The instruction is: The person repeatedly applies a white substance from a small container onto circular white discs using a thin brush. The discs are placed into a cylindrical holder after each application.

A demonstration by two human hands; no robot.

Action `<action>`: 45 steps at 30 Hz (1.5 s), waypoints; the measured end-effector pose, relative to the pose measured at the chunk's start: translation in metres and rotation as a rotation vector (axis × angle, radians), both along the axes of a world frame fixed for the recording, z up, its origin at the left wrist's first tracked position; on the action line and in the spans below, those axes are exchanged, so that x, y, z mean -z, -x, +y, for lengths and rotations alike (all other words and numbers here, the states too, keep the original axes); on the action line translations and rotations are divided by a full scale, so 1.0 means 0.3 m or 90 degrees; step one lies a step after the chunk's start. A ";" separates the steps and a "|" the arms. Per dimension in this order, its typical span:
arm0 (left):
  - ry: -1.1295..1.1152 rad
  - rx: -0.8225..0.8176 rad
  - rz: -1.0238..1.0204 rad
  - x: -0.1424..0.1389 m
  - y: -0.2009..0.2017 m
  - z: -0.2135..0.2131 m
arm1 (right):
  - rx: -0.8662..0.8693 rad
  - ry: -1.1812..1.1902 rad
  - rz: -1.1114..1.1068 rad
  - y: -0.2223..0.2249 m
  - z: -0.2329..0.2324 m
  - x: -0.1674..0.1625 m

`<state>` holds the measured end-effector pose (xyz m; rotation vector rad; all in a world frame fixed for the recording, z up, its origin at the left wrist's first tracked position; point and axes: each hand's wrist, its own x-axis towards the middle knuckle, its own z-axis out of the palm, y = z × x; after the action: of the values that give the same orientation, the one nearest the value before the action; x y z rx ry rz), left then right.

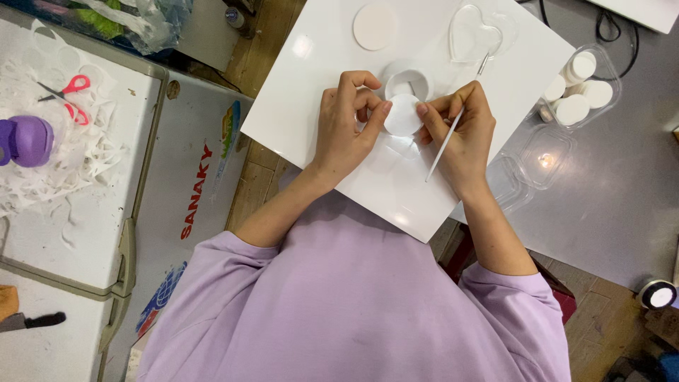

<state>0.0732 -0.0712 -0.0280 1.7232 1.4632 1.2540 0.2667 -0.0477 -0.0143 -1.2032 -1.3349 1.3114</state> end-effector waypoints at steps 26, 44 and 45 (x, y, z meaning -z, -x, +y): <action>0.009 0.012 0.010 0.011 0.004 0.006 | 0.010 -0.038 -0.088 0.013 -0.004 -0.015; -0.238 0.106 0.240 -0.036 0.042 0.091 | -0.039 -0.178 -0.153 0.004 -0.003 -0.003; -0.228 0.117 0.235 -0.035 0.044 0.096 | -0.059 -0.184 -0.169 -0.002 0.001 -0.005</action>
<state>0.0599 -0.0423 -0.0175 2.3730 1.2849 1.1969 0.2672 -0.0475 -0.0127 -1.1515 -1.7234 1.0005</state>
